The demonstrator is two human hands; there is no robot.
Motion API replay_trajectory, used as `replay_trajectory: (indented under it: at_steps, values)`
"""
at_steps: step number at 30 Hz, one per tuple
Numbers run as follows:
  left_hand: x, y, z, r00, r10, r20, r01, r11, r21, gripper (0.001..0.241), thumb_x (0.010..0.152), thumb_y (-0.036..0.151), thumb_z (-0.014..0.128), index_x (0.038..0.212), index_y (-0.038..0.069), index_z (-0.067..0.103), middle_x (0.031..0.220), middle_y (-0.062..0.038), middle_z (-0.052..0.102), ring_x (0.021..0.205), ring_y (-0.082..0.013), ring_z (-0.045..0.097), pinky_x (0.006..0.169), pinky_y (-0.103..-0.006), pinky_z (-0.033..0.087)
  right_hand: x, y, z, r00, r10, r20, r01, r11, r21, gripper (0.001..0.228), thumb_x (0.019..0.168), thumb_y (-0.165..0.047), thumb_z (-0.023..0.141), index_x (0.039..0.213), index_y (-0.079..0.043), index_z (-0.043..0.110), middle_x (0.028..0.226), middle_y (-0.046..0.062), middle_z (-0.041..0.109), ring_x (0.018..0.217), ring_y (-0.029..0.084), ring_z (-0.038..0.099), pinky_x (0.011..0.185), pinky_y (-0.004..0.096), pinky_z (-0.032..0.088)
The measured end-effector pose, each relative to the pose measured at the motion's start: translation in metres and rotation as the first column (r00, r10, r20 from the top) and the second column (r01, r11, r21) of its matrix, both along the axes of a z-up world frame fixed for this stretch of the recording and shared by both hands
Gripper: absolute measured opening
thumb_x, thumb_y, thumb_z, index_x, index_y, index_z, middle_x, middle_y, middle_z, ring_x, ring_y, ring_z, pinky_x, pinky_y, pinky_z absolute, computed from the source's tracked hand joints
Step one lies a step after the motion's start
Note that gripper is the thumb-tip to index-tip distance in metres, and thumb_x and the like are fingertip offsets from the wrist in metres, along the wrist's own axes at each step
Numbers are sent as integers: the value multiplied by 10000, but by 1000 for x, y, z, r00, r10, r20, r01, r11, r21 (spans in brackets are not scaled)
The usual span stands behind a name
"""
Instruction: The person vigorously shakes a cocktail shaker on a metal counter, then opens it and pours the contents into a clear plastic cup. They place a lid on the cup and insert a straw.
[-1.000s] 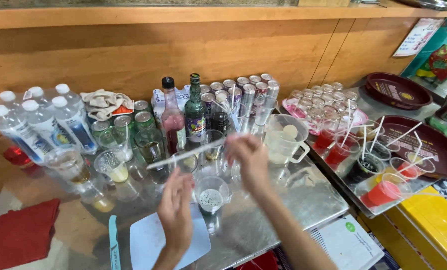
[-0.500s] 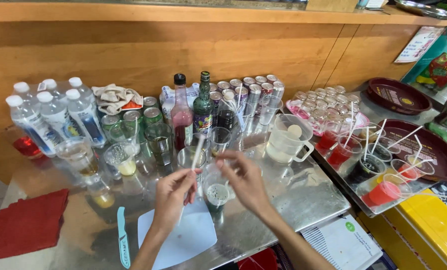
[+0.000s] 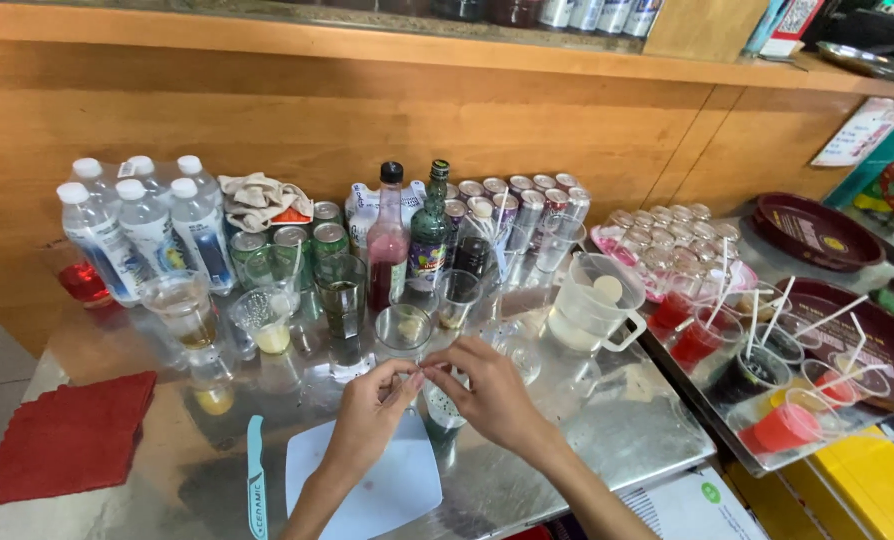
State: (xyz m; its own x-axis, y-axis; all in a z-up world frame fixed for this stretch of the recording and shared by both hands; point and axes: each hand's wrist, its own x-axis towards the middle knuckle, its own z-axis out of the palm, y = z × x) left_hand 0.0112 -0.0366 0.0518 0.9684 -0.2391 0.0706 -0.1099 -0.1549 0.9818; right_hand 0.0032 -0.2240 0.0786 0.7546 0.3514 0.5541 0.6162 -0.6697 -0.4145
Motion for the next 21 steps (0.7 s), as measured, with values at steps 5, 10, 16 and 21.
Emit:
replay_trajectory:
  at_steps: [5, 10, 16, 21]
  values:
    - [3, -4, -2, 999, 24, 29, -26, 997, 70, 291, 951, 339, 670, 1038, 113, 832, 704, 4, 683, 643, -108, 538, 654, -260, 446, -3, -2, -6, 1000, -20, -6, 20, 999, 37, 143, 968, -193, 702, 1065, -125, 782, 847, 13, 692, 670, 161, 611, 557, 312, 474]
    - [8, -8, -5, 989, 145, 22, -144, 989, -30, 227, 882, 270, 790, 920, 66, 883, 527, 4, 603, 478, -79, 373, 478, -259, 308, 0, -2, -12, 995, -59, 79, 48, 990, 130, 92, 942, -162, 739, 995, -104, 787, 841, 7, 722, 587, 125, 588, 545, 278, 492]
    - [14, -9, -7, 983, 161, 93, -154, 985, -77, 184, 843, 189, 809, 931, 42, 877, 778, -35, 838, 582, -77, 633, 579, -229, 561, 4, -5, -14, 986, -87, 141, 69, 990, 124, 73, 936, -161, 749, 949, -97, 782, 814, 11, 720, 588, 131, 586, 523, 274, 486]
    - [18, -9, -8, 975, 127, 184, -118, 991, -58, 163, 850, 180, 787, 914, 53, 869, 864, -38, 855, 727, -103, 753, 670, -235, 631, 6, -8, -18, 975, -85, 207, 57, 988, 141, 65, 932, -154, 756, 936, -96, 785, 819, 19, 736, 647, 141, 644, 520, 265, 508]
